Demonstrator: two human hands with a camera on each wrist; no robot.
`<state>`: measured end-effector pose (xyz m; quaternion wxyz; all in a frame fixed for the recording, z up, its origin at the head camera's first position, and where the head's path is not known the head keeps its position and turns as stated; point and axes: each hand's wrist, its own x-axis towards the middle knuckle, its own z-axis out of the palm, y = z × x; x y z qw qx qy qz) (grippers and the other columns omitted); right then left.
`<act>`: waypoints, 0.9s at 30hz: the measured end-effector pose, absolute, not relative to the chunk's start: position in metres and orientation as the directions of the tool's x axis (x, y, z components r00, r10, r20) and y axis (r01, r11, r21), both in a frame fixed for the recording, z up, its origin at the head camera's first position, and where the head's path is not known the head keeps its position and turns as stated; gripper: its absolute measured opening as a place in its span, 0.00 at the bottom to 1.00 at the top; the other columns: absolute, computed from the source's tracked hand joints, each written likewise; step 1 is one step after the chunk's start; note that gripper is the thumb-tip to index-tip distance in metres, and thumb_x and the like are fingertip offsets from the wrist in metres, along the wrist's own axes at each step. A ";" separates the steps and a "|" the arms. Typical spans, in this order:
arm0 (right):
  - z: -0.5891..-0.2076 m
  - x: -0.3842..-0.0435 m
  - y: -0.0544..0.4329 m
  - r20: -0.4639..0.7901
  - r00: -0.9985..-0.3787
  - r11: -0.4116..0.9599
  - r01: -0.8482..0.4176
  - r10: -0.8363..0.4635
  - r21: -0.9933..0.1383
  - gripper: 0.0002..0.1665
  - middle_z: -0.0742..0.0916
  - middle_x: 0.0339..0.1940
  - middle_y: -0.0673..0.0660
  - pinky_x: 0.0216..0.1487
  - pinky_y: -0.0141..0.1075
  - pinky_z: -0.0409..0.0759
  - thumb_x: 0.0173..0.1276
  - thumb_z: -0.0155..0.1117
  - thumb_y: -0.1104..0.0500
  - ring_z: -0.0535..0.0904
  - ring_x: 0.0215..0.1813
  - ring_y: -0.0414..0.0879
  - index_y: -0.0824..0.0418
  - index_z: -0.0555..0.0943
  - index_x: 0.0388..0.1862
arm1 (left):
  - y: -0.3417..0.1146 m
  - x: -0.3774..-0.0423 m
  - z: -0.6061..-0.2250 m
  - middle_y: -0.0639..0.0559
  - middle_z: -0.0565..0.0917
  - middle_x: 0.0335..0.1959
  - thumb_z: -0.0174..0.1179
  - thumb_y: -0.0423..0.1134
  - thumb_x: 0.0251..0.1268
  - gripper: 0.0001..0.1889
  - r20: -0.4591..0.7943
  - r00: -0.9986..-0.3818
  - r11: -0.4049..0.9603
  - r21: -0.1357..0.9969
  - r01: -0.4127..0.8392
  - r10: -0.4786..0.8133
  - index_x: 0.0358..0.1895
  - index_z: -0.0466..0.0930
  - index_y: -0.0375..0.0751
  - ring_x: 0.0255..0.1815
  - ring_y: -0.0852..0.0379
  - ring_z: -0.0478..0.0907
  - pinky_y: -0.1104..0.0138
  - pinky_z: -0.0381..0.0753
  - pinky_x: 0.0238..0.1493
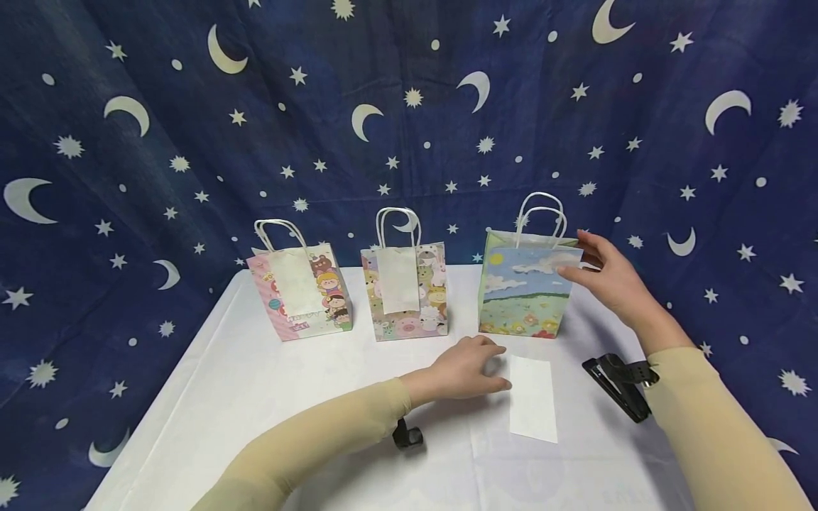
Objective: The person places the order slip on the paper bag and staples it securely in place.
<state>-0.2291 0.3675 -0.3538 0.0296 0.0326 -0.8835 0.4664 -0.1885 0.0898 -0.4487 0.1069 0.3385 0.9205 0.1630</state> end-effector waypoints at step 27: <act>-0.361 -0.243 0.365 0.054 -0.999 0.492 -0.043 0.007 -0.869 0.54 0.64 0.76 0.70 0.70 0.68 0.57 0.74 0.67 0.46 0.63 0.71 0.57 0.60 0.46 0.85 | 0.134 -0.191 -0.466 0.58 0.75 0.47 0.65 0.72 0.57 0.27 -0.082 -0.792 0.796 0.109 0.596 0.604 0.47 0.82 0.56 0.46 0.58 0.70 0.64 0.68 0.42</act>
